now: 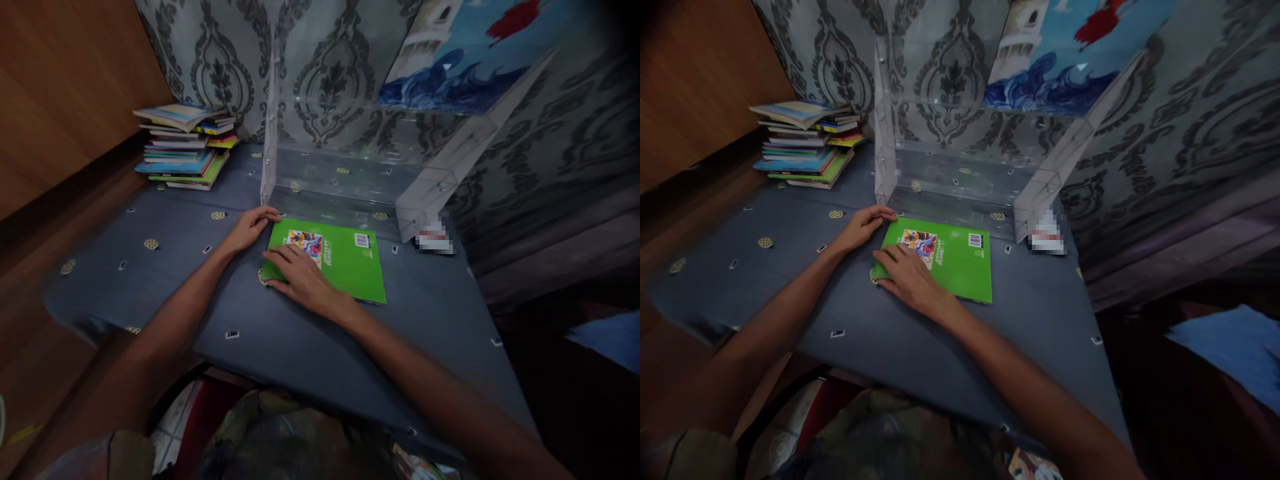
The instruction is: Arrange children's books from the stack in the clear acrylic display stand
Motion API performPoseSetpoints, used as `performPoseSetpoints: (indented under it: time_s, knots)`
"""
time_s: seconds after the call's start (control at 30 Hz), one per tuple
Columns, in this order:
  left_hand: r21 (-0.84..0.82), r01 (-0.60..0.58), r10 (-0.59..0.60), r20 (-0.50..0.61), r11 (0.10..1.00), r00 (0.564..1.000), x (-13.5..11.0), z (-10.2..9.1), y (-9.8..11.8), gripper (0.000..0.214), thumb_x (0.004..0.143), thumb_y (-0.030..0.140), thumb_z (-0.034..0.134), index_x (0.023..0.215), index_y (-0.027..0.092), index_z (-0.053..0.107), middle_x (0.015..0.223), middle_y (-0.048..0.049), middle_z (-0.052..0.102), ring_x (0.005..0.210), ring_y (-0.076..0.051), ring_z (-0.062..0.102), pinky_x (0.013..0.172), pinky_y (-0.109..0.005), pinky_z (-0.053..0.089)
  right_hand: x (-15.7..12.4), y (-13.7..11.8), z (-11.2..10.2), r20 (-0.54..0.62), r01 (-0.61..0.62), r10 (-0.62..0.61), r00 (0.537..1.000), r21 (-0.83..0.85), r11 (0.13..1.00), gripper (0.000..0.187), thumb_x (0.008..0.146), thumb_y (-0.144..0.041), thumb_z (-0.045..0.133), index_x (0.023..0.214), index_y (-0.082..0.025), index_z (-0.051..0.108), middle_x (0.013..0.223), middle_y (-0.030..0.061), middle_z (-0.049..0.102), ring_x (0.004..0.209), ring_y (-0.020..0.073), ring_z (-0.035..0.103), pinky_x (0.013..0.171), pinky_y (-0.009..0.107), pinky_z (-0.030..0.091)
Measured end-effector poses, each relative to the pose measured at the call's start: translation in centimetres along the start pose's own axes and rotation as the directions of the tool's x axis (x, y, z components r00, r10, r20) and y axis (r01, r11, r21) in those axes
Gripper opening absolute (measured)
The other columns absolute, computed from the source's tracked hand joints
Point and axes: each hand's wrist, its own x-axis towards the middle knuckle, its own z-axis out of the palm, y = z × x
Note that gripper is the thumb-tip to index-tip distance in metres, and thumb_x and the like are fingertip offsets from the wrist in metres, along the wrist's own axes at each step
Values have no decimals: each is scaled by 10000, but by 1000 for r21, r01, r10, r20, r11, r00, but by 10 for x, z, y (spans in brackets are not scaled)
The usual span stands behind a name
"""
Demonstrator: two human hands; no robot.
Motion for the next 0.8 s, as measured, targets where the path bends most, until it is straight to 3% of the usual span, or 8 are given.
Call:
performPoseSetpoints:
  time_s: [0.2,0.57,0.8]
  knots:
    - [26,-10,10,-2,1000,1000,0,-1,0,304,882,158,481,1132,151,655,1072,-84,763,1071,-204,682,1032,-391,467,0,1,-4,12,29,-30,999,12,999,377,969,-308,595,1318,-168,565,1142,145,671,1091,290,573,953,470,515]
    - [44,-14,13,7,999,1000,-1,-2,-2,300,868,169,495,1119,167,659,1066,-71,765,1061,-202,680,1023,-382,461,1,4,-1,-81,-70,84,993,160,985,276,1038,-294,454,1163,-180,671,1007,101,730,964,233,645,875,382,517]
    - [45,-21,20,12,999,1000,-1,-2,1,296,869,191,505,1119,160,659,1067,-83,763,1055,-208,683,1016,-389,470,0,3,2,-77,-3,9,997,75,997,263,1037,-261,440,1030,-172,687,969,101,718,960,237,608,902,398,503]
